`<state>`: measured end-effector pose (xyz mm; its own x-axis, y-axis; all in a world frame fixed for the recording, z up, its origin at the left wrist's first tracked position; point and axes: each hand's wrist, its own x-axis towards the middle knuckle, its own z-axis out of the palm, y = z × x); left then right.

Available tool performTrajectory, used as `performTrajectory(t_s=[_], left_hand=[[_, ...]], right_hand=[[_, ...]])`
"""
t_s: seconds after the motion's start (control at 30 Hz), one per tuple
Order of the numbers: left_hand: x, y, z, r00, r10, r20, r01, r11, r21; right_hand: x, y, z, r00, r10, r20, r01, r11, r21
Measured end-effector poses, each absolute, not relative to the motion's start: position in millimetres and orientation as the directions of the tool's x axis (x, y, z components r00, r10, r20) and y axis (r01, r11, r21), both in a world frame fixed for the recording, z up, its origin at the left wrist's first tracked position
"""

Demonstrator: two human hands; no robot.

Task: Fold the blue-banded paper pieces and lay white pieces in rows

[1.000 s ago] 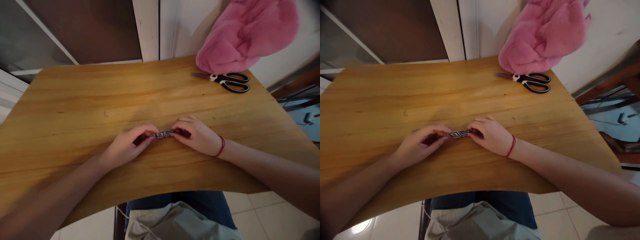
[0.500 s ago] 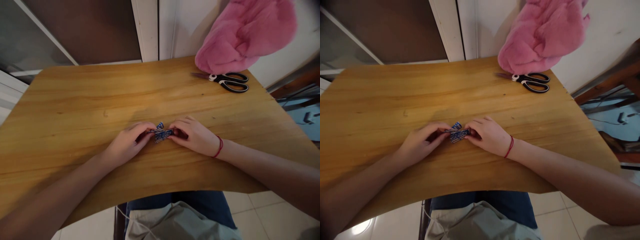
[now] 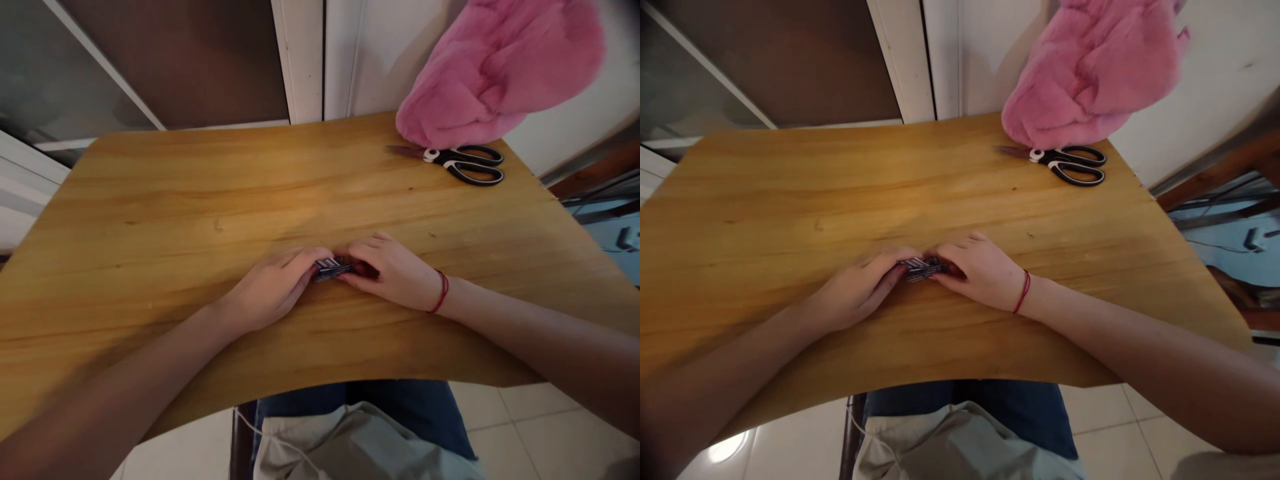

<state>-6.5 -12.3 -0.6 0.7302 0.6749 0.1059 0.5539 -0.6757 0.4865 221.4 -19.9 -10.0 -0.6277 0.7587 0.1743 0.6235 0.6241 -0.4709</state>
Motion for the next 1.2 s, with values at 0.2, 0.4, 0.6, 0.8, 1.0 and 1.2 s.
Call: performTrajectory(t_s=[0.2, 0.4, 0.6, 0.8, 1.0, 1.2], left_hand=[[-9, -15, -5, 0.533, 0.833, 0.151, 0.645, -0.515, 0.564], [-8, -12, -8, 0.636, 0.734, 0.240, 0.581, -0.659, 0.477], [-9, -10, -7, 0.695, 0.688, 0.209, 0.512, -0.677, 0.528], [-9, -13, 3, 0.664, 0.744, 0.075, 0.544, -0.549, 0.634], [-5, -13, -3, 0.664, 0.745, 0.070, 0.580, -0.571, 0.581], [-5, -14, -8, 0.657, 0.746, 0.109, 0.604, -0.607, 0.516]], right_hand=[[222, -19, -12, -0.669, 0.721, 0.179, 0.586, 0.661, -0.469], [221, -22, -12, -0.590, 0.785, 0.188, 0.618, 0.590, -0.520], [221, -23, -9, -0.605, 0.772, 0.195, 0.589, 0.599, -0.542], [222, -21, -10, -0.644, 0.747, 0.169, 0.611, 0.634, -0.474], [220, -21, -12, -0.609, 0.771, 0.189, 0.625, 0.612, -0.485], [220, -20, -12, -0.617, 0.764, 0.187, 0.611, 0.615, -0.499]])
